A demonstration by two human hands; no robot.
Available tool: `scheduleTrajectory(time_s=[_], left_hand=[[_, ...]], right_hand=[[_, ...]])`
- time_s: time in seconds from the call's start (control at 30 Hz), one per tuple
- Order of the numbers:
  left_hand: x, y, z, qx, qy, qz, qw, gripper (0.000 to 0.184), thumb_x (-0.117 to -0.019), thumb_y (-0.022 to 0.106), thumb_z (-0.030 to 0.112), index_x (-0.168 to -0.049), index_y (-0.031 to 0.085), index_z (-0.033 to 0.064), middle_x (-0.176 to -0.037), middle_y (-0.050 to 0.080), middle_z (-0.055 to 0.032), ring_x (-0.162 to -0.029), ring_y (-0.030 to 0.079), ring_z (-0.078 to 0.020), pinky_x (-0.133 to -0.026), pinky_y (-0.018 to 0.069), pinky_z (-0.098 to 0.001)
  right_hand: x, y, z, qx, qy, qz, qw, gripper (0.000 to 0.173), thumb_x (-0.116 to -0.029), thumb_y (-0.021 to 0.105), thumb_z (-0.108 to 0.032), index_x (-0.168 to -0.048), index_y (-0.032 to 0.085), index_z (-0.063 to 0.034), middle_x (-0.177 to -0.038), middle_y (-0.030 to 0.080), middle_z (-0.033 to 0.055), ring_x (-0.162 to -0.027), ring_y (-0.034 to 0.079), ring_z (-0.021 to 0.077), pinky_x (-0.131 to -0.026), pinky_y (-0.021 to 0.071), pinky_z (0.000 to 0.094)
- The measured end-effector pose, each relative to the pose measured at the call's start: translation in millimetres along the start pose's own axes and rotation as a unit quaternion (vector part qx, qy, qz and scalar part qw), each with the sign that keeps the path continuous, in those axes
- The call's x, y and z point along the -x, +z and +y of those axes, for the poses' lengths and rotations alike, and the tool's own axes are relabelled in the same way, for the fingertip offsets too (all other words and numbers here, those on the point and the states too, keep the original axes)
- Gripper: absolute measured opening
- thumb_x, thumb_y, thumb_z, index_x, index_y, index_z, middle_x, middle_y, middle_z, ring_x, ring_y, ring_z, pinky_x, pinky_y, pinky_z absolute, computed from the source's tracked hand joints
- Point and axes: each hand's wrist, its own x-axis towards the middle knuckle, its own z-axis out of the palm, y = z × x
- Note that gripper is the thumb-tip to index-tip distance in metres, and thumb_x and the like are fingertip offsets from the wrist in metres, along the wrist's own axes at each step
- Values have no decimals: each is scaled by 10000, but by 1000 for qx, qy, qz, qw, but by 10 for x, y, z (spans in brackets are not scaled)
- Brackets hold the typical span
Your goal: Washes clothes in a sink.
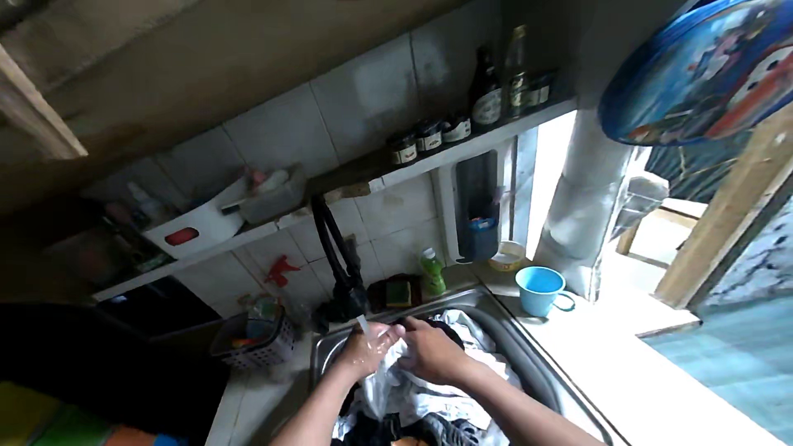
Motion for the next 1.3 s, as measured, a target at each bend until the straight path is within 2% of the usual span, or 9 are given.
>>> scheduleTrajectory(time_s=[0.17,0.3,0.47,0.57,0.63,0.87,1.03,1.17,1.3], left_hand=[[45,89,-220,-154,-50,-75,984,669,-866,799,330,-1415,559,33,-1373,618,-189,-1300,578,-307,-1134,435,-513],[0,-6,-365,-63,-87,-25,994,478,-994,660,309,-1366,598,15,-1351,635,-173,-1296,584,-257,-1138,444,-452],[-58,20,-399,182,-67,99,976,618,-897,808,252,-1415,542,47,-1335,629,-157,-1223,622,-221,-1049,525,-408],[-27,26,-306,81,-14,51,995,911,-770,886,210,-1541,422,68,-1419,599,-131,-1293,589,-188,-1116,487,-378],[18,-57,-215,-50,-30,52,997,585,-877,779,189,-1404,574,38,-1335,652,-137,-1262,607,-211,-1119,468,-411],[90,20,160,82,-152,149,974,617,-1002,648,442,-1385,531,-28,-1294,639,-222,-1233,618,-287,-1072,495,-465],[238,60,235,386,-122,255,878,343,-1070,555,275,-1233,610,-23,-1098,683,-193,-1001,681,-269,-876,580,-453],[384,-104,-251,502,-152,352,775,356,-1095,466,280,-1262,590,-9,-1056,688,-209,-937,692,-304,-810,595,-504],[538,65,-863,296,-209,290,886,787,-941,722,153,-1583,275,67,-1471,512,-233,-1283,575,-341,-1002,532,-523]], right_hand=[[-18,-136,162,-341,-12,31,939,183,-966,630,-181,-805,643,-95,-761,625,-8,-736,597,88,-714,497,327],[-116,-31,271,-516,24,169,839,56,-976,622,-105,-963,609,-52,-840,660,68,-763,638,153,-713,551,355],[-301,101,133,-388,176,218,878,338,-1039,609,-287,-1208,604,5,-1091,664,212,-992,654,314,-904,524,517],[-309,247,-129,-466,50,152,870,229,-1048,580,-222,-1135,658,-25,-1030,691,126,-911,677,198,-829,573,399],[-269,335,-203,-487,-19,146,861,230,-1009,648,-245,-1158,681,-74,-1058,699,88,-935,685,161,-843,583,358],[-134,1115,-76,-135,32,214,967,1382,-587,893,-661,-1635,209,-74,-1632,372,136,-1523,325,279,-1266,186,559],[-170,1413,53,-52,115,296,947,840,-746,809,-411,-1472,538,-89,-1513,541,113,-1479,403,319,-1232,195,640],[-232,766,-29,-111,214,190,952,455,-889,711,-313,-1295,632,-122,-1141,728,166,-1116,687,366,-975,510,619],[-295,257,-368,-140,171,128,967,527,-841,735,-236,-1331,578,-122,-1112,703,203,-1059,683,393,-888,540,610]])
